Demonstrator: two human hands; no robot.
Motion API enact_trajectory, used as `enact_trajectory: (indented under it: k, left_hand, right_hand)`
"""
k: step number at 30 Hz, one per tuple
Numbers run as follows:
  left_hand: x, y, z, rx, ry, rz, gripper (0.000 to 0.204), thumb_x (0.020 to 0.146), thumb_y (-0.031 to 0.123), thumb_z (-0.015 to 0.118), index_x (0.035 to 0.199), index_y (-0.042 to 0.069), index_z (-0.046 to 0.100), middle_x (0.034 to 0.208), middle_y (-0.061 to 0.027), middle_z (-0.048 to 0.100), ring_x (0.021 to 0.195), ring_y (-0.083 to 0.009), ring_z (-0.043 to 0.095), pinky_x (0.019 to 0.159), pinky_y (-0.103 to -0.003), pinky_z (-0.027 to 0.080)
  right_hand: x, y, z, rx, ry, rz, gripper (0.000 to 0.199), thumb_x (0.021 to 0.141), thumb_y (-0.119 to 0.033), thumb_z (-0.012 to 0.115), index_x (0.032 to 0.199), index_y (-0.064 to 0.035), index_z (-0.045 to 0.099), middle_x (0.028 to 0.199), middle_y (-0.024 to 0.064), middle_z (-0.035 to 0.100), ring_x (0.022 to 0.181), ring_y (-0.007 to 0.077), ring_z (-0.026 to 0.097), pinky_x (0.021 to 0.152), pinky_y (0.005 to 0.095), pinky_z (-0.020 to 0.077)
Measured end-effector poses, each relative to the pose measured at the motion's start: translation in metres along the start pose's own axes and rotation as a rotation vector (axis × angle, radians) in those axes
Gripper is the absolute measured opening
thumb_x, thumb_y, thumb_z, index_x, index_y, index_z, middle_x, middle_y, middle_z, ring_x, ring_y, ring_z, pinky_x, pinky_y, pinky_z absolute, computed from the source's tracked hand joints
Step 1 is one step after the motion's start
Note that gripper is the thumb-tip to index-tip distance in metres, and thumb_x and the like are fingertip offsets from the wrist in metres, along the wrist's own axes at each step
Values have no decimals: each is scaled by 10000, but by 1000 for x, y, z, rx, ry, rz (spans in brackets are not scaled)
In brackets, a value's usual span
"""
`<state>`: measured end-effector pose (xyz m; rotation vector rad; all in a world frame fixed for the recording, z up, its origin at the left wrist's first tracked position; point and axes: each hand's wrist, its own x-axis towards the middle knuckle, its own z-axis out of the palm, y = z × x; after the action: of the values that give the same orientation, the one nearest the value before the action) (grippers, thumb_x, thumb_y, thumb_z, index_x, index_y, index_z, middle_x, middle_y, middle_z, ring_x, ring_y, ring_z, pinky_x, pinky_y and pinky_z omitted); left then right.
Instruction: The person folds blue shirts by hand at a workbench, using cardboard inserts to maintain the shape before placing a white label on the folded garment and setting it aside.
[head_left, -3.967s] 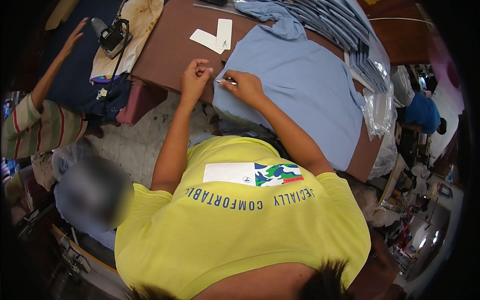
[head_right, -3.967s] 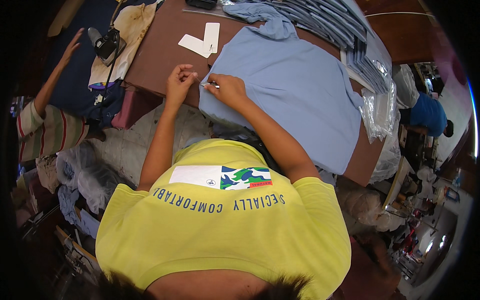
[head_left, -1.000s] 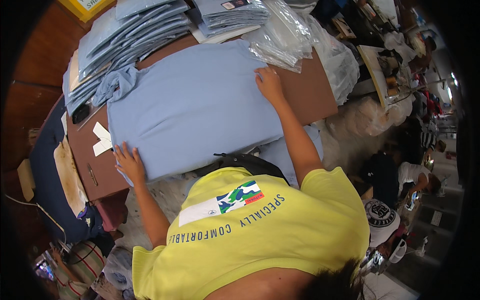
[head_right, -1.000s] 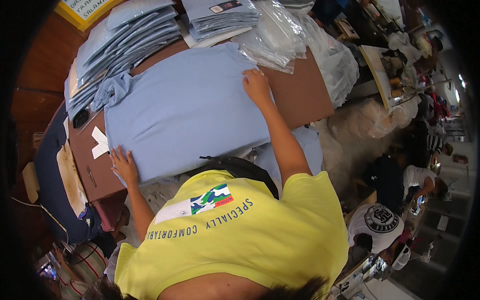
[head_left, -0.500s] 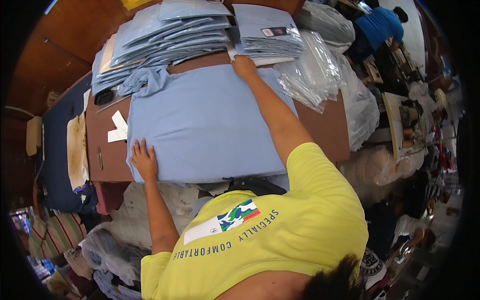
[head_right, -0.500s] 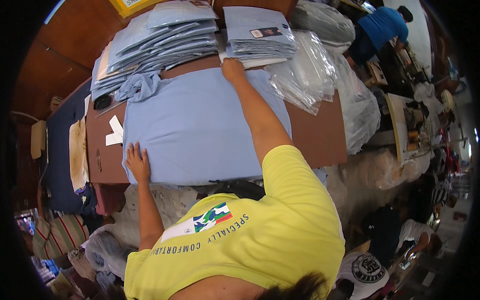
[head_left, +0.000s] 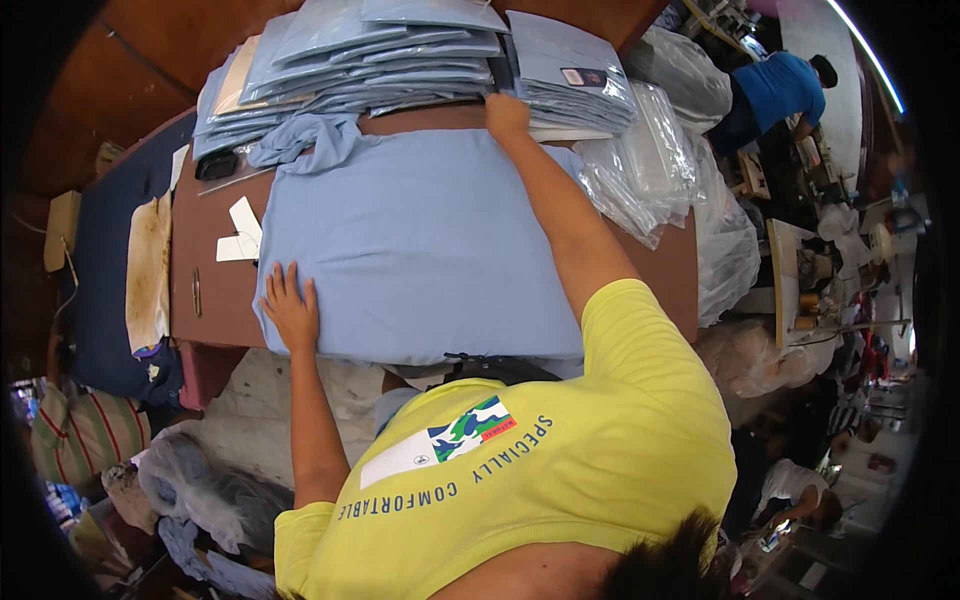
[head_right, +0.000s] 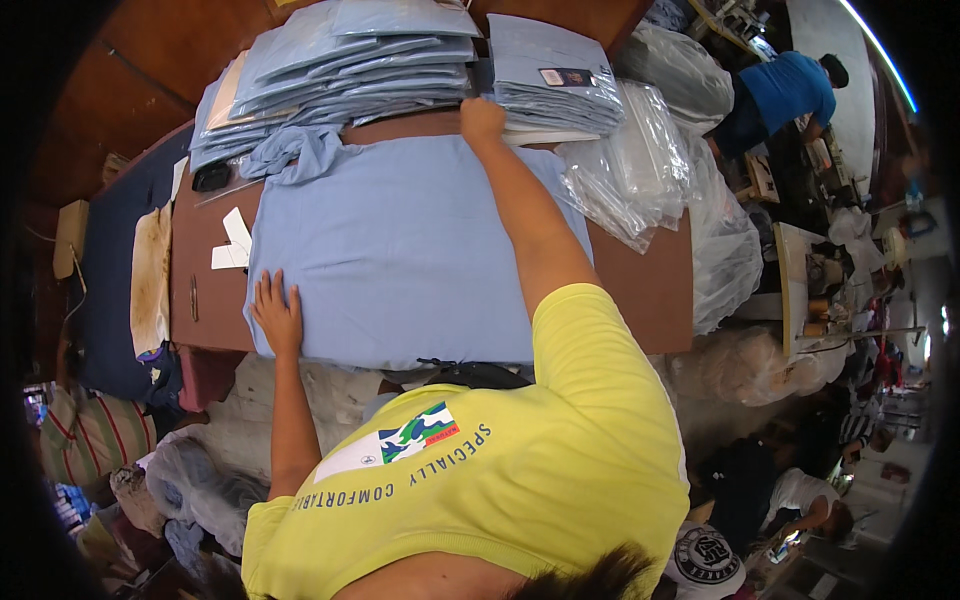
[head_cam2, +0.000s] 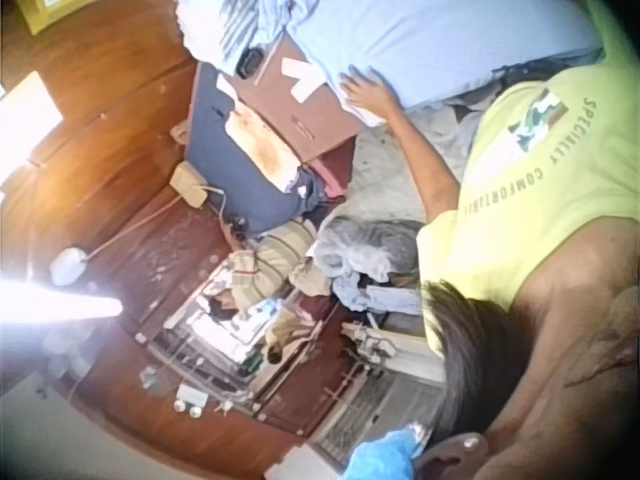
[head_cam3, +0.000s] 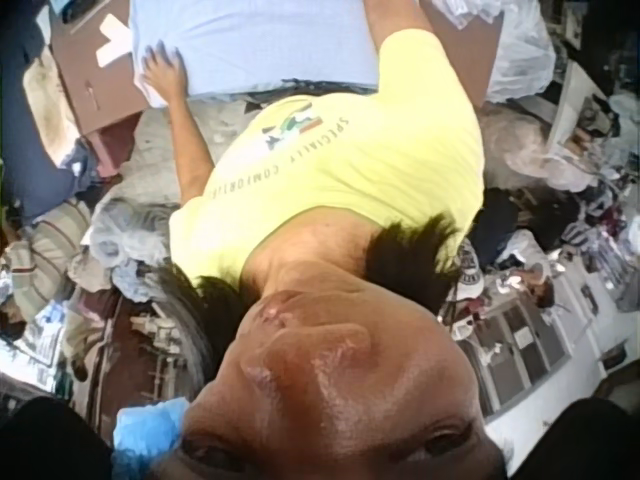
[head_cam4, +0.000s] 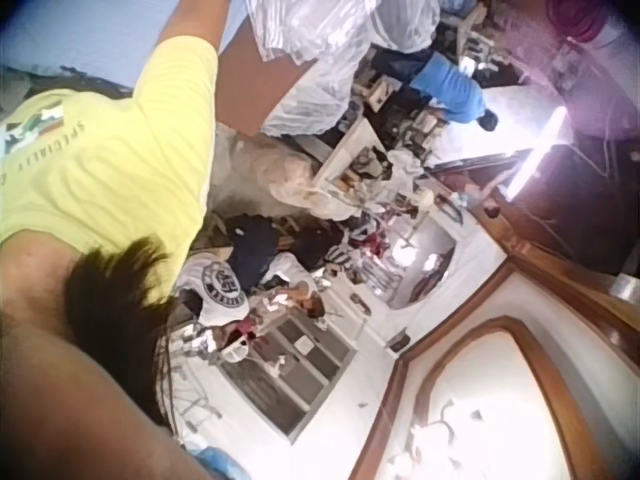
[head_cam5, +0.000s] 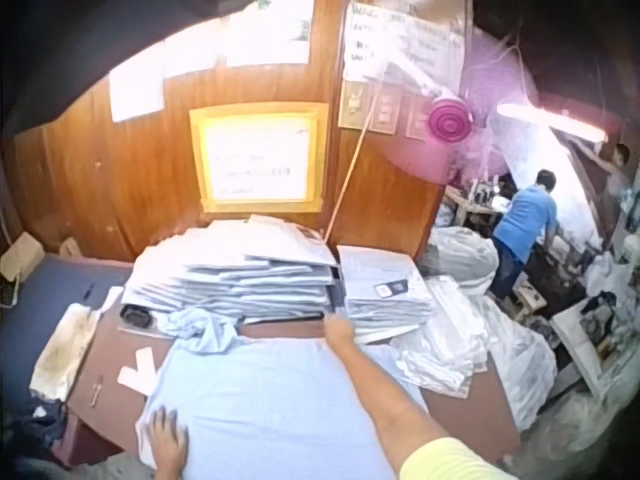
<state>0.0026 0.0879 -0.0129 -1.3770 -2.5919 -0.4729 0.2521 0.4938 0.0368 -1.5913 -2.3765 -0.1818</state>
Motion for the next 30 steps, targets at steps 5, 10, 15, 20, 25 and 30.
enact_trajectory:
  k: [5,10,15,20,25,30]
  left_hand:
    - [0,-1,-3,-22,-20,-33,440,879,363,484,1274,170,471,1406,-65,352,1318,-278,263,1045,-544,163]
    - [2,2,-4,-34,-39,-37,447,877,363,481,1281,173,462,1416,-66,333,1321,-280,255,1048,-544,153]
    - [1,-1,-5,-15,-45,-34,457,878,358,480,1298,182,446,1427,-68,315,1323,-295,246,1052,-543,149]
    - [0,-15,-6,-13,-65,52,491,880,382,485,1321,175,424,1436,-91,291,1331,-312,227,1050,-547,156]
    - [-18,-69,-8,-85,-19,172,476,887,354,497,1313,153,428,1426,-115,294,1319,-324,246,1050,-517,188]
    - [-16,-76,-35,-446,84,123,397,888,296,516,1239,110,498,1313,-113,429,1206,-329,377,994,-449,289]
  right_hand:
    - [23,14,-29,173,-123,302,218,752,-174,582,914,-60,672,959,148,656,928,313,630,754,425,508]
    - [45,66,-46,255,-196,394,265,762,-214,558,964,-86,670,1018,154,642,939,326,622,785,419,496]
    - [6,28,-104,133,63,175,159,736,-224,596,835,-150,695,815,118,665,801,303,637,672,403,494]
    - [-55,-7,-148,-52,117,-173,144,785,-152,553,887,-116,649,780,119,646,770,326,616,634,404,479]
    - [-117,-49,-252,484,28,-437,163,782,-44,534,919,-68,619,833,106,633,758,256,606,689,322,462]
    - [-117,-89,-310,948,-397,-531,174,830,-23,522,967,-33,629,862,12,638,774,109,555,726,250,439]
